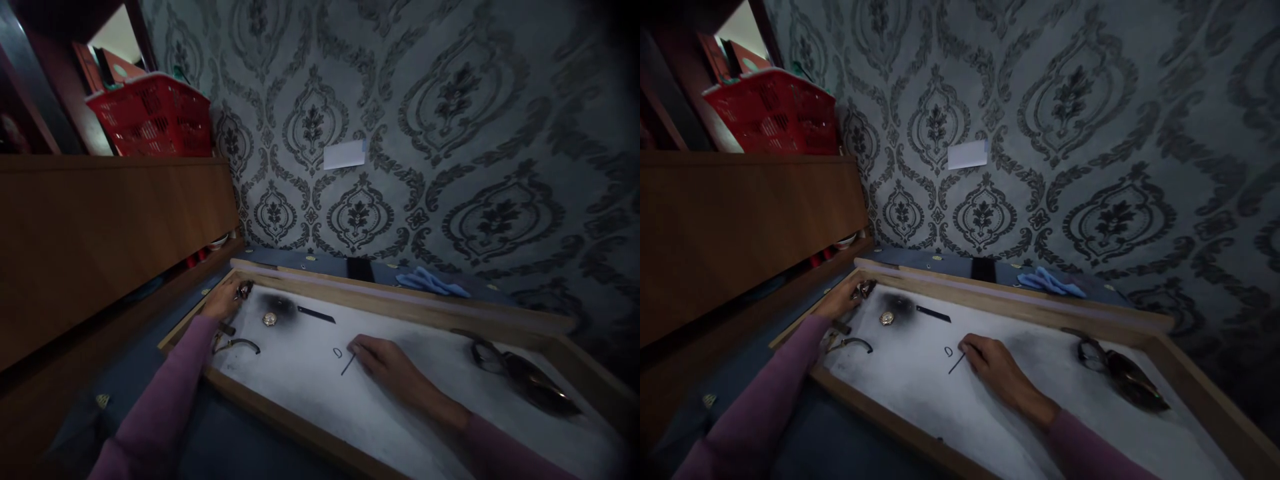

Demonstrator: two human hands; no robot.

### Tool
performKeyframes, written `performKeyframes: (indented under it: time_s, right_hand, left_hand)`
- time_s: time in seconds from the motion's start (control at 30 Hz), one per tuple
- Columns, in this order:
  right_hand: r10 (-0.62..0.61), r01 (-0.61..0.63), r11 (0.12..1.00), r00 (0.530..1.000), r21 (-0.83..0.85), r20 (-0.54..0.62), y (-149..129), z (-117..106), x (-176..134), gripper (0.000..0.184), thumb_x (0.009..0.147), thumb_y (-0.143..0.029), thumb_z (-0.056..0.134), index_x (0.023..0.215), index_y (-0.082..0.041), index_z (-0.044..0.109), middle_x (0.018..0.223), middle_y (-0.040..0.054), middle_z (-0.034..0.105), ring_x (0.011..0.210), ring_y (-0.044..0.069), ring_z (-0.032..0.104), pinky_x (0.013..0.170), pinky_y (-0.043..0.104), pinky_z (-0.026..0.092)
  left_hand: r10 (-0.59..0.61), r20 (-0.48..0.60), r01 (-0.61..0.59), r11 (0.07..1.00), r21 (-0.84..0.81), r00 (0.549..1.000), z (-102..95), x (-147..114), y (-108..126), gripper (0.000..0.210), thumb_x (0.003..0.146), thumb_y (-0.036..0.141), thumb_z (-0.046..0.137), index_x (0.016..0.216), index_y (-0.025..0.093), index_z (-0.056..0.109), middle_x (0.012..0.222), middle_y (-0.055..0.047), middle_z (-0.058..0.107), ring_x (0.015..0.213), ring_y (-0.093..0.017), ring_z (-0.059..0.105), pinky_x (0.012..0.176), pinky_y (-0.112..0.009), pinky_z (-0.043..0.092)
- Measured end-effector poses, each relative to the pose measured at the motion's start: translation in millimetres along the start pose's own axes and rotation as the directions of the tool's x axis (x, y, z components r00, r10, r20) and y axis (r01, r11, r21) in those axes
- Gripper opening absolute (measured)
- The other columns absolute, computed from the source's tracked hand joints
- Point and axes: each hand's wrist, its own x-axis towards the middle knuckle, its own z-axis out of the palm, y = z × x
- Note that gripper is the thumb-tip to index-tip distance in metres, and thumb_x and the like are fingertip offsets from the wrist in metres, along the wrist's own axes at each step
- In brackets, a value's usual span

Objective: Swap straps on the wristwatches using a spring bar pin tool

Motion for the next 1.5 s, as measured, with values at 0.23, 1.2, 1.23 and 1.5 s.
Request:
performKeyframes:
  time_s: [0.23, 1.2, 1.23, 1.5]
  right_hand:
    - [-0.015, 0.015, 1.0, 1.0, 0.018, 0.004, 7.3, 1.1, 3.4, 0.039, 0.092, -0.044, 0.04, 0.065, -0.02, 0.054, 0.061, 0.001, 0.056, 0.059, 0.017, 0.051, 0.059, 0.029, 0.04]
    - [-0.009, 0.007, 0.999, 0.998, 0.033, 0.057, 8.0, -0.5, -0.5, 0.042, 0.093, -0.05, 0.04, 0.073, -0.019, 0.062, 0.069, 0.0031, 0.062, 0.065, 0.018, 0.055, 0.062, 0.029, 0.045]
    - [-0.005, 0.003, 0.999, 0.999, 0.048, 0.054, 8.6, -0.8, -0.7, 0.043, 0.093, -0.051, 0.041, 0.074, -0.019, 0.063, 0.069, 0.0035, 0.063, 0.066, 0.019, 0.056, 0.063, 0.03, 0.046]
    - [0.036, -0.044, 0.992, 0.997, 0.117, 0.069, 16.0, -0.4, 1.7, 0.043, 0.091, -0.053, 0.044, 0.076, -0.02, 0.067, 0.066, 0.0036, 0.064, 0.064, 0.019, 0.058, 0.061, 0.029, 0.047]
  left_hand:
    - [-0.124, -0.093, 0.123, 0.992, -0.016, 0.988, -2.1, -2.8, -8.0, 0.037, 0.072, 0.012, 0.061, 0.106, 0.024, 0.056, 0.091, -0.006, 0.069, 0.089, -0.028, 0.065, 0.075, -0.034, 0.046]
    - [0.588, 0.063, -0.571, 0.801, -0.18, 0.806, -5.7, -34.1, 79.9, 0.028, 0.101, 0.028, 0.031, 0.111, 0.017, 0.054, 0.105, -0.01, 0.063, 0.098, -0.02, 0.058, 0.087, -0.03, 0.043]
    - [0.546, 0.06, -0.527, 0.828, -0.194, 0.836, -14.9, -31.4, 68.1, 0.031, 0.101, 0.029, 0.028, 0.11, 0.016, 0.055, 0.106, -0.01, 0.063, 0.099, -0.02, 0.058, 0.088, -0.03, 0.043]
    - [0.447, 0.401, -0.4, 0.894, -0.201, 0.799, -40.3, -39.0, -0.1, 0.024, 0.084, 0.038, 0.061, 0.099, 0.02, 0.064, 0.103, -0.006, 0.064, 0.098, -0.023, 0.058, 0.089, -0.03, 0.042]
